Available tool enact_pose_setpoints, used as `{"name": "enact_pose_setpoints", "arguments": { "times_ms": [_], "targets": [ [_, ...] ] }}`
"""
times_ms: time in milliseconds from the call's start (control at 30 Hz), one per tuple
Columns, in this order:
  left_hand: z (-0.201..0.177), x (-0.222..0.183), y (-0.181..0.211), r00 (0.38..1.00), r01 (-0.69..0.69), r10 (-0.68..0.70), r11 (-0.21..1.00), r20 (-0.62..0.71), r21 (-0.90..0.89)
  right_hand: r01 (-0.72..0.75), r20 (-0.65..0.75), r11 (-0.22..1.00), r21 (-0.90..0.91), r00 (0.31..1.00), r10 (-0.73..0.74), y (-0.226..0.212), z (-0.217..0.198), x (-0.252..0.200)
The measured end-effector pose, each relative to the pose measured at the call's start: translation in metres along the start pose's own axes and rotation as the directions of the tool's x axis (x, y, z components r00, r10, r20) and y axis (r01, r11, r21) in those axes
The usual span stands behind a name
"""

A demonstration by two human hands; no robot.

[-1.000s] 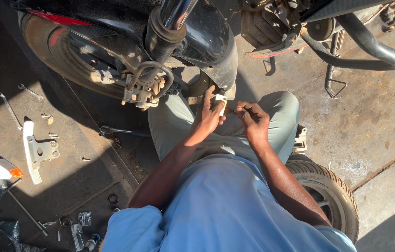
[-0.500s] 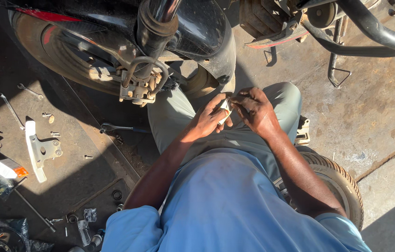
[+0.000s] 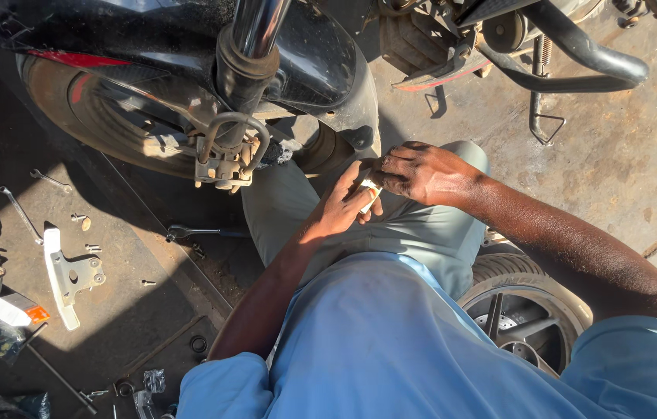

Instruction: The person manipulates internal wiring near the headlight of a motorcycle using pliers and handles a matchbox while sitting on the floor.

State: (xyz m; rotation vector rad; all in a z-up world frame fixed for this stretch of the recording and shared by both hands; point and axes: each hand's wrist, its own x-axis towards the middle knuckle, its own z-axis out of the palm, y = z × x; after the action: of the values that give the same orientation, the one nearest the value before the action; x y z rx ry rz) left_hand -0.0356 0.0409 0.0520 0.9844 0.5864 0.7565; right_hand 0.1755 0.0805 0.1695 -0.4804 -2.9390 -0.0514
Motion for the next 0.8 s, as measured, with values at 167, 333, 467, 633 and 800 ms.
{"name": "enact_pose_setpoints", "arguments": {
  "times_ms": [167,333,467,633,800],
  "targets": [
    [-0.002,-0.002,0.004,0.999,-0.012,0.017,0.993,-0.046,0.118,-0.007,0.049,1.0,-0.021,0.999,0.008,0.003,-0.005,0.008],
    [-0.001,-0.002,0.011,0.999,-0.038,0.04,0.996,-0.025,0.08,0.075,0.141,0.991,-0.111,0.988,-0.059,0.01,-0.011,0.013],
    [-0.004,-0.002,0.019,0.997,-0.066,0.068,0.997,-0.047,0.051,0.125,0.106,0.975,-0.184,0.989,-0.107,0.018,-0.015,0.01],
    [-0.004,-0.002,0.026,0.992,-0.11,0.113,0.991,-0.047,0.073,-0.171,-0.235,0.976,0.138,0.951,0.2,0.019,-0.013,-0.001],
    [0.002,-0.002,0.032,0.978,-0.147,0.153,0.988,-0.144,0.051,-0.513,-0.083,0.612,0.601,0.722,0.686,-0.023,0.013,0.004]
  ]
}}
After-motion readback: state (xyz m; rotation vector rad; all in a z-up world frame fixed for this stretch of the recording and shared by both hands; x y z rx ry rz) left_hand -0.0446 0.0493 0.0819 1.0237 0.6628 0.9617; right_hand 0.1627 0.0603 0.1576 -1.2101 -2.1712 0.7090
